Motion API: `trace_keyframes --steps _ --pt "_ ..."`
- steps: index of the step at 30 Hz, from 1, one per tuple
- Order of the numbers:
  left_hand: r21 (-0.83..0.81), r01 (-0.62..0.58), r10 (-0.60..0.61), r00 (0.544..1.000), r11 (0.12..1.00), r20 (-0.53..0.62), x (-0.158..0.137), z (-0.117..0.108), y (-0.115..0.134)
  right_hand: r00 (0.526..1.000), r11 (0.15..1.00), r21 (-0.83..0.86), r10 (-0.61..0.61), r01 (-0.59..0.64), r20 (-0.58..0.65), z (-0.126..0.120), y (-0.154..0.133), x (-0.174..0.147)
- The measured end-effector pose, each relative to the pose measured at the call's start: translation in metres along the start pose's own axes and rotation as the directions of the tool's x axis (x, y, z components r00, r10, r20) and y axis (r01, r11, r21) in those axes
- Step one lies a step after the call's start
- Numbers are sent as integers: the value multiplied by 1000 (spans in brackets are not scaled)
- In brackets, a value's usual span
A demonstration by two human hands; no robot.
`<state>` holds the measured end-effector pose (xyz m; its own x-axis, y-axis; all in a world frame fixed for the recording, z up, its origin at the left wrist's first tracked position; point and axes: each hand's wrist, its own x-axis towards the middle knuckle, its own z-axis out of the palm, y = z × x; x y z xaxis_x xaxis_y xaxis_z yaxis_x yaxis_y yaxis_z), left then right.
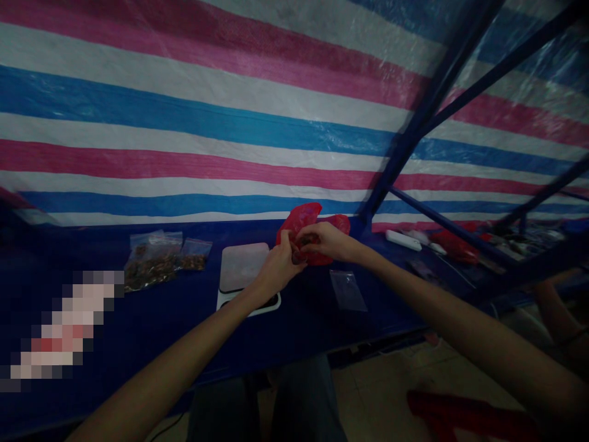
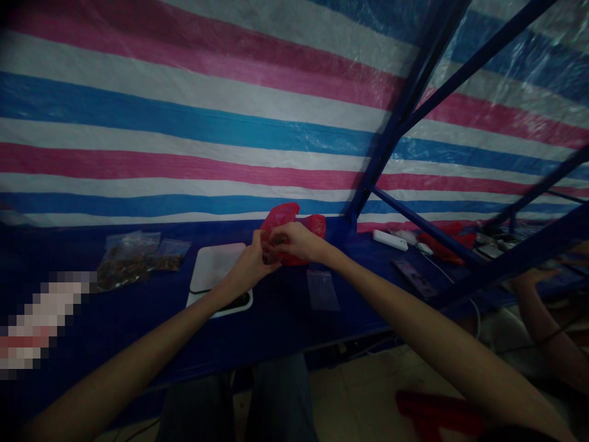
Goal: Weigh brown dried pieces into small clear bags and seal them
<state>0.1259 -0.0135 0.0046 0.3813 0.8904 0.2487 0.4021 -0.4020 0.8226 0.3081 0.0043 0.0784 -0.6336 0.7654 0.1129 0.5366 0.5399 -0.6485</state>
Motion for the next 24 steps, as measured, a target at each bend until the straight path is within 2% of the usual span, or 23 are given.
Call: trace_keyframes --steps 13,20,24 --pt "-59 19 -21 999 998 -41 -2 -6 -1 998 979 -203 23 -11 56 8 -6 15" --pt "-128 -6 -1 999 992 -54 0 -5 -6 999 997 -78 -12 15 38 11 -6 15" --pt "-148 9 -15 999 989 -38 2 -4 -12 999 988 -149 -49 46 -15 9 -3 15"
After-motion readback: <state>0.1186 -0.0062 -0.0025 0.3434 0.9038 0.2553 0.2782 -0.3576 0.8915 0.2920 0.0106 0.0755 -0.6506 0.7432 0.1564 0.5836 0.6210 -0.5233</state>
